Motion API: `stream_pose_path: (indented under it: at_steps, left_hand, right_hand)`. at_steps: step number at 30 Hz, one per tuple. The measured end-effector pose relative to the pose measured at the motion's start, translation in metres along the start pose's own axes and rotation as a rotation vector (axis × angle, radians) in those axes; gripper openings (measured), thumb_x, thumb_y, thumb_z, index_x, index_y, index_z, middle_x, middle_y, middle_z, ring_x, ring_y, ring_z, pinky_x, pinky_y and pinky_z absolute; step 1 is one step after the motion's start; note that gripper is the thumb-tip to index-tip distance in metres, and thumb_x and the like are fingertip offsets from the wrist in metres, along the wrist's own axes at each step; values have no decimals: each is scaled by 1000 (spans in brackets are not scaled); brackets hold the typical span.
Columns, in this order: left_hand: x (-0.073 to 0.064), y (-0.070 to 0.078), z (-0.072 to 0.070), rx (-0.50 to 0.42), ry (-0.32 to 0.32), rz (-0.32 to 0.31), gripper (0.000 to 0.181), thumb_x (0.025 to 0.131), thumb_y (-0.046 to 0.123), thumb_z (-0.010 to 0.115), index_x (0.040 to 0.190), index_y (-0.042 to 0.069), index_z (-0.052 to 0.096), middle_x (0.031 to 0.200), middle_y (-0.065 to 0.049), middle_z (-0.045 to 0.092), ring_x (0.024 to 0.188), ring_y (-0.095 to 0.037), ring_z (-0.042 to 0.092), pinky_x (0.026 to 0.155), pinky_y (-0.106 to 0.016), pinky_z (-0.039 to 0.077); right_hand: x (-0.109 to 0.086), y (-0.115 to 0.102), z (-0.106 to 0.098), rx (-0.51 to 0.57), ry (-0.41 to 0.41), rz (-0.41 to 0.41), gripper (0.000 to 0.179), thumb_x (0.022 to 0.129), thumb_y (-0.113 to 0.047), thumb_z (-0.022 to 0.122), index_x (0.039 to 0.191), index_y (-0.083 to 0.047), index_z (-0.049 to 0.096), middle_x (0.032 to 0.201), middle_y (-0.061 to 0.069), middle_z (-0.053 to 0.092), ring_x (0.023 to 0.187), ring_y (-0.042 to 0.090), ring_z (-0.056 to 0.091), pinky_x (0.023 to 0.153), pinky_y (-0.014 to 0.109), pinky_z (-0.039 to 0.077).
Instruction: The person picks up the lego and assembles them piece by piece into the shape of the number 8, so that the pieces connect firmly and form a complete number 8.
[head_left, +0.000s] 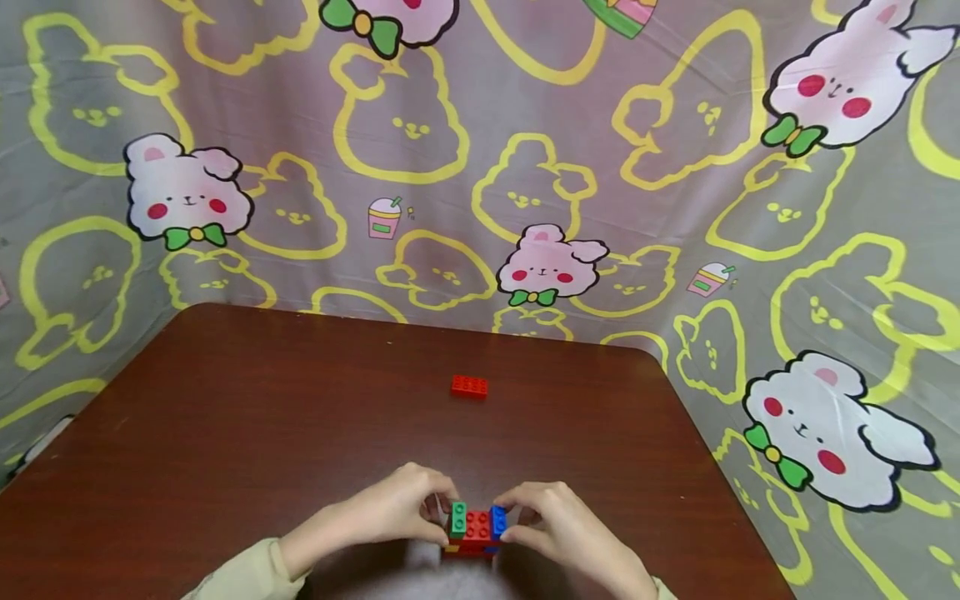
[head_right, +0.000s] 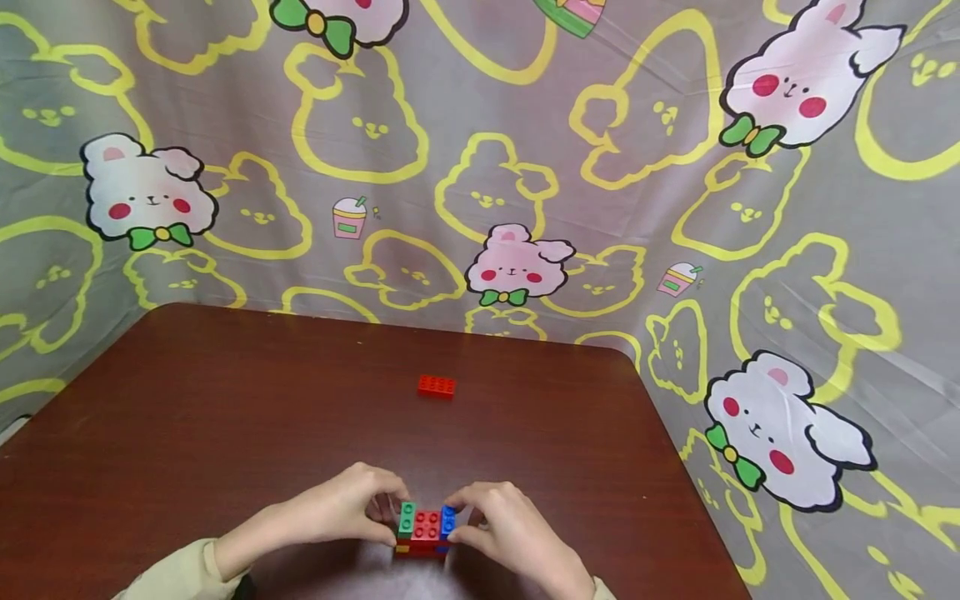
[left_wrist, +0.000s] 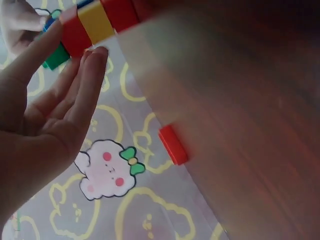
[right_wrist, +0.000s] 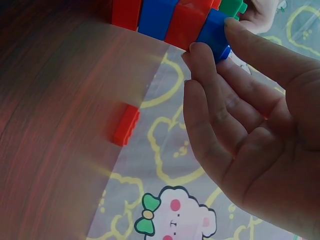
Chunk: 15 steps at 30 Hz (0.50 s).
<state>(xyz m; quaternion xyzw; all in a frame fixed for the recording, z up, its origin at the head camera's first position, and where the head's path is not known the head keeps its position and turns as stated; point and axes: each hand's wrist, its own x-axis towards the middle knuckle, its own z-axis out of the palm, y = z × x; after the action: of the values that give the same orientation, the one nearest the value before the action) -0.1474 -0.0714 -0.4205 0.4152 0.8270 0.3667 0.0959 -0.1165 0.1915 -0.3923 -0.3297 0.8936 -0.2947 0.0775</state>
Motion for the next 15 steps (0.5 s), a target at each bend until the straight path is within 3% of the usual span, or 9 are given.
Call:
stream_pose_path:
  at_steps: [4,15]
  left_hand:
    - [4,-13,-8,-6,-29,-32,23,76,12,85,94,7,71,87,-4,74,72,3,64,64,-12,52]
    - [34,-44,-24,64,145,-38,15,80,8,80,90,2,72,84,-7,75,72,-5,67,66,-16,54]
  right_hand:
    - [1,0,0,10,-2,-3,28,91,-28,71,112,-10,72,103,1,75,78,-5,62,69,16,54]
    - [-2,3,0,14,-6,-2,27,90,-27,72,112,-11,71,103,2,75,77,-6,61,68,15,53]
